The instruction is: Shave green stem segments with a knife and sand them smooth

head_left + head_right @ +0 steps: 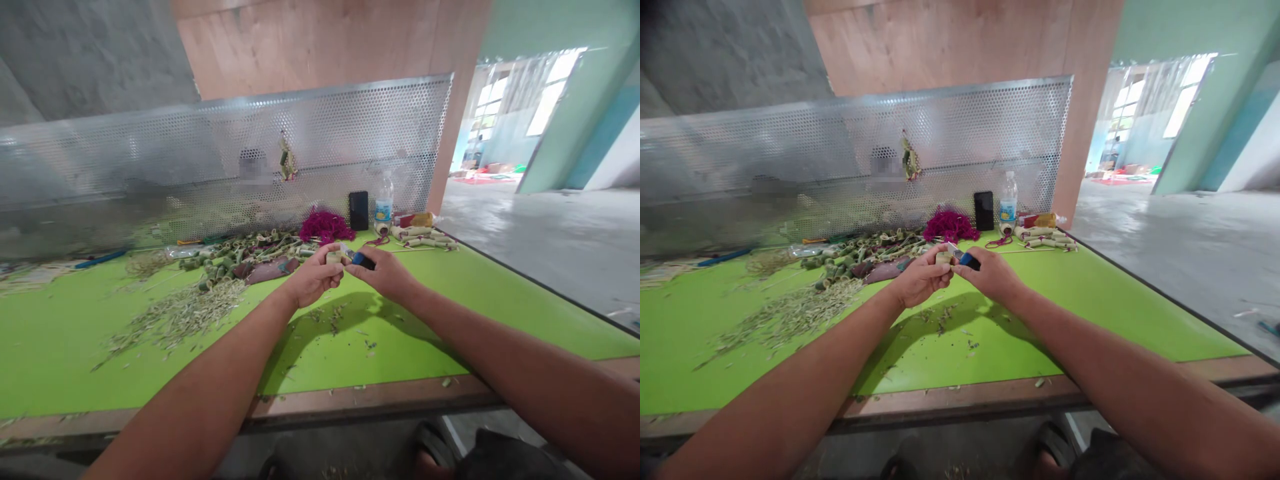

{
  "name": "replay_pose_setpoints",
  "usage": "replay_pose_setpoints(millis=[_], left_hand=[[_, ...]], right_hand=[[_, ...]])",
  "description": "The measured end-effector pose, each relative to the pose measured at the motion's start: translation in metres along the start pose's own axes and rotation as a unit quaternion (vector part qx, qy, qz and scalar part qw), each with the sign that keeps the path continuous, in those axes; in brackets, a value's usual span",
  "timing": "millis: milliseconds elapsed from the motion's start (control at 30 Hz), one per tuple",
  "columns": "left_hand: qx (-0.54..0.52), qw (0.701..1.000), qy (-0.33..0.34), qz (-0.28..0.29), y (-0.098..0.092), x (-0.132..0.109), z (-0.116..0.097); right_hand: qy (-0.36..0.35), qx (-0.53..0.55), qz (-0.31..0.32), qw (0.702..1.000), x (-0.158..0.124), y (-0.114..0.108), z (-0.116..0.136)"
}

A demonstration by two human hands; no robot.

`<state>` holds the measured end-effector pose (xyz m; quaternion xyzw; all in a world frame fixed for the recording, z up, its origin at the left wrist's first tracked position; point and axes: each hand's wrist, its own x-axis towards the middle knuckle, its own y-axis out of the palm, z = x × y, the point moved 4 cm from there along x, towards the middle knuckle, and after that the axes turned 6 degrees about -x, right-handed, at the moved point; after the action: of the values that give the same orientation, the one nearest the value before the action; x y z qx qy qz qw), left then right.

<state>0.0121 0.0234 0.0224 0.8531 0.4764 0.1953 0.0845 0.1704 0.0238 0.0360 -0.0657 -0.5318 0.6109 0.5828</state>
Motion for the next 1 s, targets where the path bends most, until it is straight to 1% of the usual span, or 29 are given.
replay_pose_setpoints(millis=[133,200,333,433,500,567,667,767,867,1000], left_hand=[[0.050,0.997,-0.009,-0.050,-0.006,0.004,0.003],[0.075,0.996,-0.015,-0.043,-0.006,0.004,0.004],[0.105,0.994,-0.013,-0.003,-0.003,0.003,0.006],[0.131,0.991,-0.003,0.002,-0.002,0.002,0.006],[0.172,0.985,0.011,-0.002,-0.002,0.002,0.006],[0.223,0.974,0.032,-0.017,-0.003,0.003,0.006],[0.308,0.948,0.066,-0.038,-0.005,0.005,0.004],[0.379,0.920,0.093,-0.036,-0.004,0.005,0.001],[0.421,0.899,0.113,-0.035,-0.001,0.004,-0.003],[0.437,0.888,0.130,-0.058,0.004,0.002,-0.006]], right_hand=[[-0.040,-0.026,0.047,0.998,-0.002,0.006,0.003],[-0.047,-0.057,0.061,0.995,-0.003,0.009,0.003],[-0.058,-0.093,0.059,0.992,-0.003,0.009,0.003],[-0.064,-0.106,0.066,0.990,-0.003,0.010,0.004],[-0.067,-0.112,0.065,0.989,-0.003,0.010,0.004],[-0.068,-0.116,0.060,0.989,-0.004,0.011,0.005],[-0.064,-0.124,0.060,0.988,-0.004,0.013,0.005],[-0.060,-0.139,0.073,0.986,-0.006,0.013,0.006],[-0.060,-0.146,0.081,0.984,-0.007,0.012,0.007],[-0.056,-0.163,0.061,0.983,-0.009,0.007,0.009]])
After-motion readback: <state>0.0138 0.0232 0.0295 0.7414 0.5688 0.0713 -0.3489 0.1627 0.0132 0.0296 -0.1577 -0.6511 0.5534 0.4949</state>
